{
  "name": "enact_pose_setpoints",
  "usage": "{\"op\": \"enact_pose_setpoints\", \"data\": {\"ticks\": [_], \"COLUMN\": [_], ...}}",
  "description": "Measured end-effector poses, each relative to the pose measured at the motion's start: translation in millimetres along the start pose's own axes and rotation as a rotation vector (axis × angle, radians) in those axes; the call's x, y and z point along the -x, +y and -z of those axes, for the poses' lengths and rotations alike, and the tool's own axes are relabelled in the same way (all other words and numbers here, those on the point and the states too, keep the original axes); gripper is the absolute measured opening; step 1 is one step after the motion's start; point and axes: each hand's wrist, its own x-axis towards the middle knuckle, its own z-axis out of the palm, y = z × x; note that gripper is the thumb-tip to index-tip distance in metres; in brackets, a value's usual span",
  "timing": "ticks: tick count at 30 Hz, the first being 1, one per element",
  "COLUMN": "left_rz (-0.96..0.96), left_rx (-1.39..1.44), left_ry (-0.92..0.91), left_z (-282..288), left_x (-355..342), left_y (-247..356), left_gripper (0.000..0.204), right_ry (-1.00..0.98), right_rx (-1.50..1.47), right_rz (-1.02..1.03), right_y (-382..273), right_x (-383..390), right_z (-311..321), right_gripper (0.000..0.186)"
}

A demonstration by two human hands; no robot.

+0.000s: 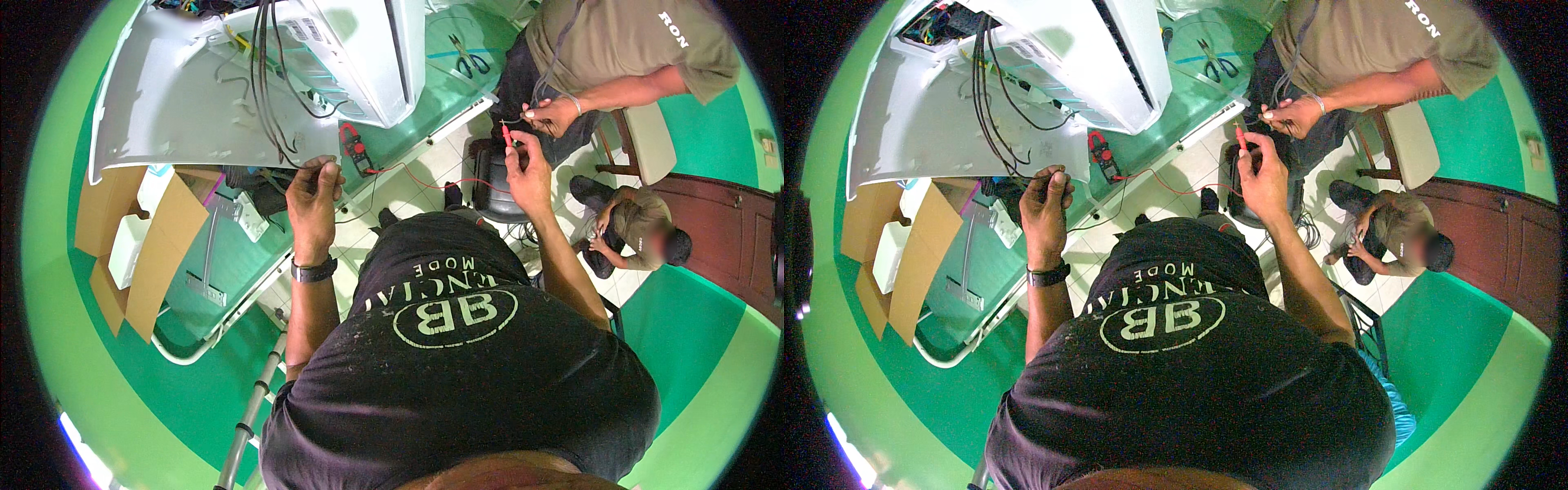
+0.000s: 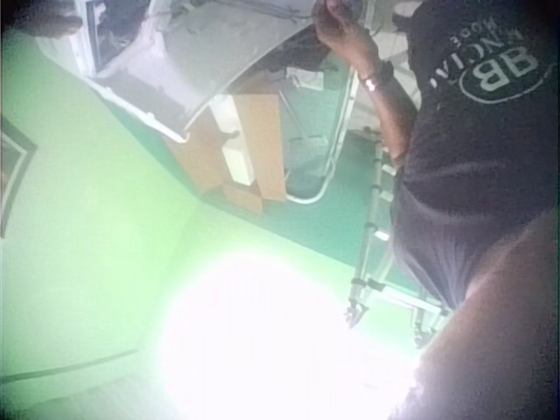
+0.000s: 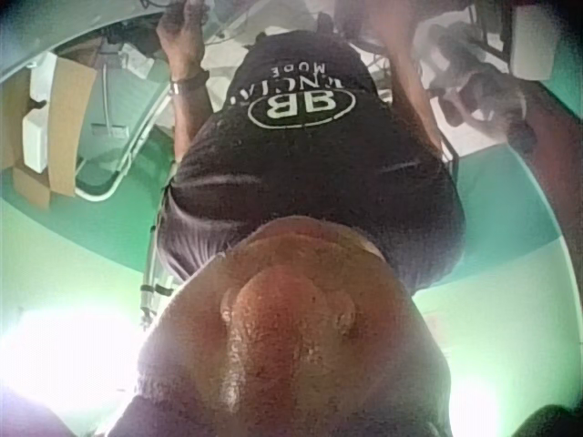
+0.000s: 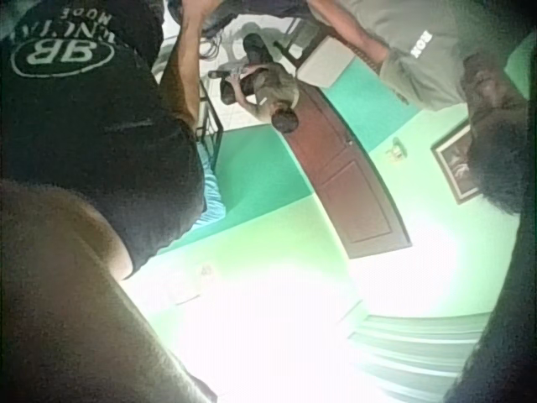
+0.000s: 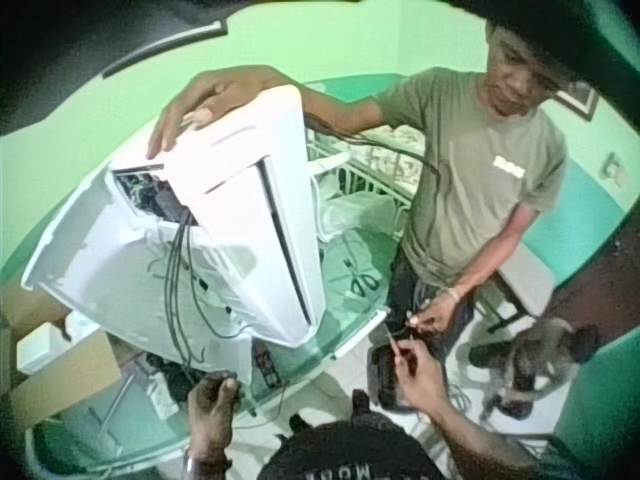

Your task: The person uses a multimeter to test wires connected to an air conditioning unit. They then use a soldering iron to solder the wires together.

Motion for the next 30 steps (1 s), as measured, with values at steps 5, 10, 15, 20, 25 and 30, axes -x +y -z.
{"op": "enact_pose_setpoints", "data": {"ticks": [5,10,15,20,25,30], "left_rz": [0.002,0.025,0.01,-0.001,-0.018,-0.017], "left_rx": [-0.023,-0.054,-0.064,-0.082,-0.006,-0.034], "left_ry": [-0.002,-0.035,-0.011,0.006,-0.034,-0.028], "left_z": [1,6,1,2,0,-3], "left_x": [-2,-4,-3,-4,-3,-2], "left_y": [-2,-6,0,-7,-6,3], "left_gripper": [0.025,0.03,0.024,0.024,0.026,0.027], "right_ry": [-0.041,-0.042,-0.012,-0.026,0.013,0.227], "right_rx": [-0.001,0.007,0.049,-0.023,-0.121,-0.234], "right_rz": [-0.054,-0.054,-0.006,-0.053,-0.075,-0.137], "right_y": [0,4,-2,2,0,20], "right_x": [-1,0,0,2,10,40], "right_z": [1,0,2,0,15,46], "right_gripper": [0.027,0.027,0.027,0.026,0.026,0.029]}}
